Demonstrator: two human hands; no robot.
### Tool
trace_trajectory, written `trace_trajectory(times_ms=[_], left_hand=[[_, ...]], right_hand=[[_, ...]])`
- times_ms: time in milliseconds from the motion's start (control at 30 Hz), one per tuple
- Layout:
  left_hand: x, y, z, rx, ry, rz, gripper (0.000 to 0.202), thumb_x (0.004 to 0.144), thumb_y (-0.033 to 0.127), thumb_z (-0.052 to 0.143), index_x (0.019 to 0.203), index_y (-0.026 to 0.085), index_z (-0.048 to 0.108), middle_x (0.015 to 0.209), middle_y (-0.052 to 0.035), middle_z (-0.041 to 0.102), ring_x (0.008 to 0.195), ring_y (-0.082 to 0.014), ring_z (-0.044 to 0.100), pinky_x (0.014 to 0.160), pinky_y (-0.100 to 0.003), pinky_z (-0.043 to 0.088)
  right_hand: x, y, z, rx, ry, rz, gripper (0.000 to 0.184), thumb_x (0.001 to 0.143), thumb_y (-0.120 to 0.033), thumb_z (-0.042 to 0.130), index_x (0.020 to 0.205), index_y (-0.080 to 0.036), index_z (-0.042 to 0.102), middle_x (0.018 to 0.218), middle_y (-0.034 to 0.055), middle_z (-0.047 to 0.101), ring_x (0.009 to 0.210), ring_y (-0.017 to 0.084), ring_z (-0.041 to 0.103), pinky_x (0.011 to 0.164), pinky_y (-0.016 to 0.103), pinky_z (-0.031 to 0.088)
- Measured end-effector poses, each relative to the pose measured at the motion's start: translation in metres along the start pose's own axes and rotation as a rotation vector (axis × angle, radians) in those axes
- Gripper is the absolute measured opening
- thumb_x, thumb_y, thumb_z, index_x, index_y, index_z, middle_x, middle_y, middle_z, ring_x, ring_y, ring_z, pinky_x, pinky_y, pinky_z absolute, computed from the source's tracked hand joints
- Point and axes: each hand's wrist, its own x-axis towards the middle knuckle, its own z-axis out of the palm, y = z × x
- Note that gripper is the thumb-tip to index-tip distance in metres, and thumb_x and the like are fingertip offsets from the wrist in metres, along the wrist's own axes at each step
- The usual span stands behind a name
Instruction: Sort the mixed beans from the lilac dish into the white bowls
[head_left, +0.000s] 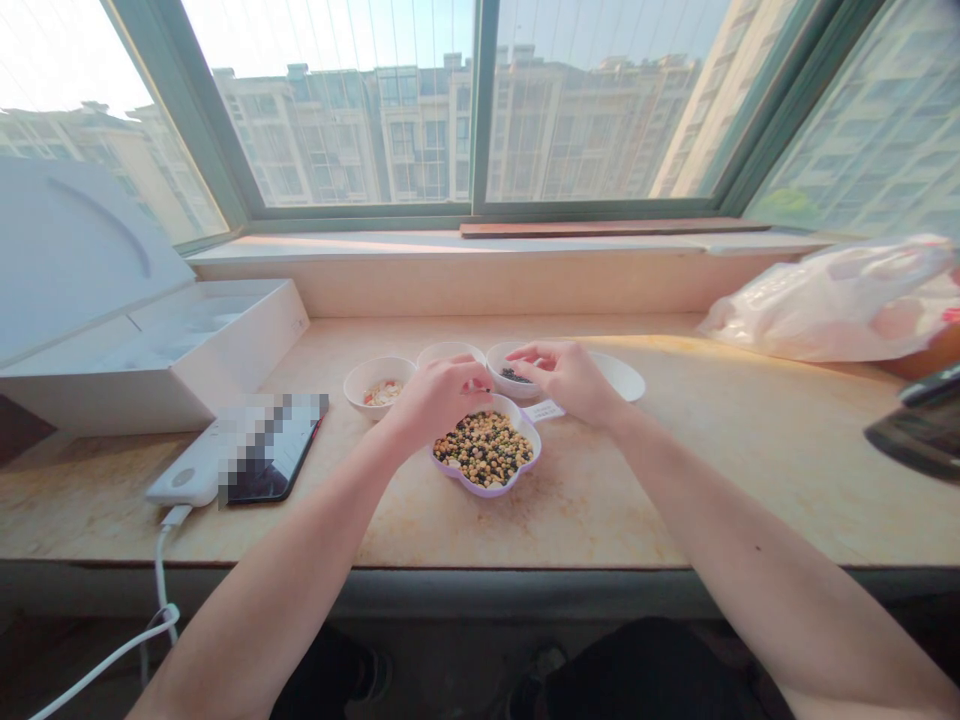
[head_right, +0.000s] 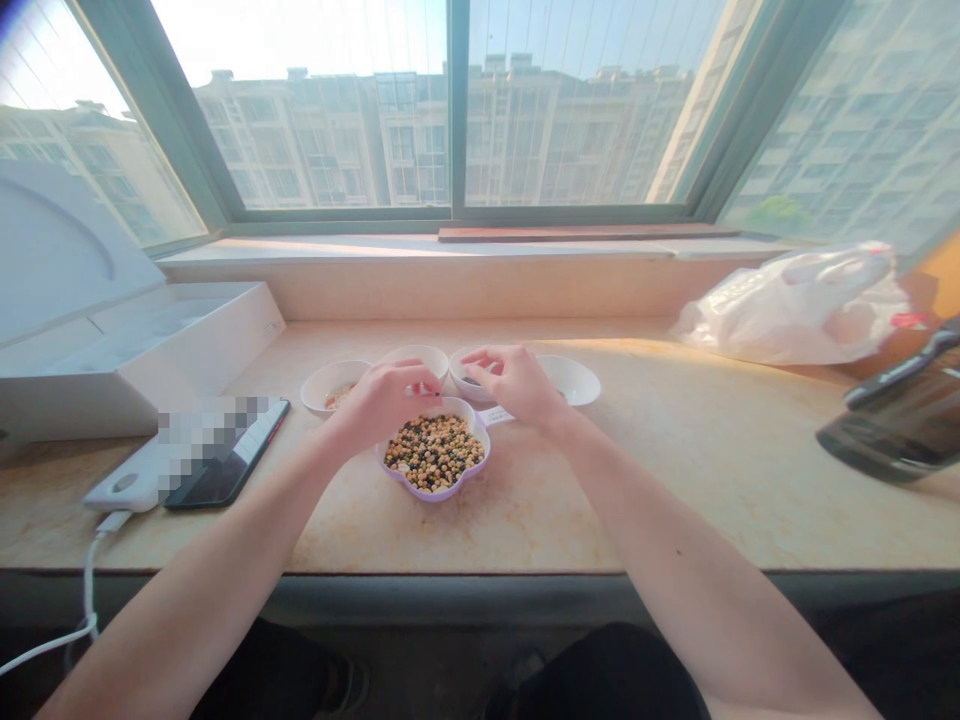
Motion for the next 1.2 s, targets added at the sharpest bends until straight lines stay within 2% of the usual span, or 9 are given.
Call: trace_trajectory(times_ms=[167,233,300,533,700,833,933,1033,1200], left_hand=[[-0.001,0.001,0.001,0.012,0.114,0.049,0.010,0.092,0.025,0.073,0.083,0.019,0.075,0.088,-0.0017,0.071,0.076,-0.0135,0.064,0.075,-0.027,0.047],[-0.001,0.001,0.001,0.037,0.124,0.097,0.013,0.093,0.024,0.072,0.081,0.019,0.075,0.085,-0.0015,0.071,0.077,-0.0136,0.064,0.075,-0.027,0.047],[-0.001,-0.001,0.002,0.067,0.121,0.152,0.015,0.093,0.022,0.072,0.079,0.019,0.074,0.081,-0.0010,0.070,0.077,-0.0139,0.064,0.074,-0.026,0.047],[0.000,-0.006,0.004,0.139,0.138,0.243,0.027,0.097,0.031,0.067,0.074,0.019,0.073,0.074,-0.0009,0.070,0.072,-0.0137,0.064,0.070,-0.026,0.047],[0.000,0.000,0.005,0.054,0.092,0.078,0.022,0.095,0.034,0.069,0.082,0.019,0.077,0.078,-0.0021,0.073,0.071,-0.0143,0.065,0.068,-0.026,0.047],[-0.002,0.003,0.006,0.033,-0.094,-0.044,0.017,0.097,0.027,0.063,0.093,0.021,0.079,0.081,-0.0024,0.076,0.073,-0.0152,0.068,0.067,-0.026,0.048],[-0.003,0.004,0.004,0.062,-0.288,0.059,0.018,0.094,0.020,0.060,0.091,0.022,0.078,0.088,-0.0018,0.077,0.079,-0.0152,0.069,0.070,-0.025,0.048],[-0.004,0.006,0.000,0.066,-0.459,0.164,0.019,0.090,0.015,0.059,0.092,0.023,0.076,0.095,-0.0001,0.077,0.083,-0.0143,0.068,0.072,-0.025,0.048],[-0.002,0.003,0.001,0.132,-0.555,0.153,0.014,0.091,0.020,0.060,0.086,0.021,0.074,0.104,-0.0030,0.076,0.089,-0.0175,0.068,0.078,-0.029,0.050]], right_hand=[[-0.008,-0.009,0.003,0.315,-0.434,0.113,0.052,0.088,-0.068,0.064,0.079,-0.018,0.073,0.053,-0.0023,0.055,0.046,0.009,0.042,0.047,0.024,0.032],[-0.010,-0.010,0.006,0.349,-0.494,0.138,0.054,0.085,-0.070,0.067,0.077,-0.017,0.071,0.052,-0.0038,0.052,0.045,0.008,0.039,0.046,0.024,0.029],[-0.011,-0.009,0.009,0.362,-0.496,0.135,0.053,0.085,-0.069,0.069,0.078,-0.016,0.071,0.055,-0.0032,0.053,0.048,0.008,0.041,0.047,0.023,0.029],[-0.010,-0.008,0.010,0.357,-0.444,0.092,0.047,0.084,-0.063,0.073,0.073,-0.017,0.071,0.057,-0.0019,0.055,0.053,0.010,0.043,0.052,0.025,0.031],[-0.010,-0.010,0.009,0.322,-0.381,0.117,0.042,0.085,-0.056,0.070,0.071,-0.017,0.071,0.054,-0.0017,0.055,0.052,0.010,0.044,0.052,0.026,0.032],[-0.007,-0.007,0.008,0.209,-0.213,0.164,0.029,0.083,-0.044,0.067,0.078,-0.016,0.076,0.059,0.0002,0.062,0.054,0.013,0.050,0.053,0.027,0.037],[-0.003,-0.004,0.005,0.068,-0.054,0.137,0.023,0.082,-0.036,0.065,0.082,-0.017,0.079,0.075,0.0047,0.074,0.065,0.017,0.061,0.062,0.030,0.045],[-0.001,0.000,0.003,-0.098,0.055,0.087,0.021,0.083,-0.031,0.065,0.087,-0.018,0.081,0.081,0.0058,0.077,0.072,0.019,0.065,0.069,0.032,0.049],[0.001,0.004,0.002,-0.200,0.124,0.061,0.020,0.084,-0.029,0.067,0.091,-0.019,0.082,0.078,0.0058,0.077,0.066,0.019,0.063,0.066,0.031,0.051]])
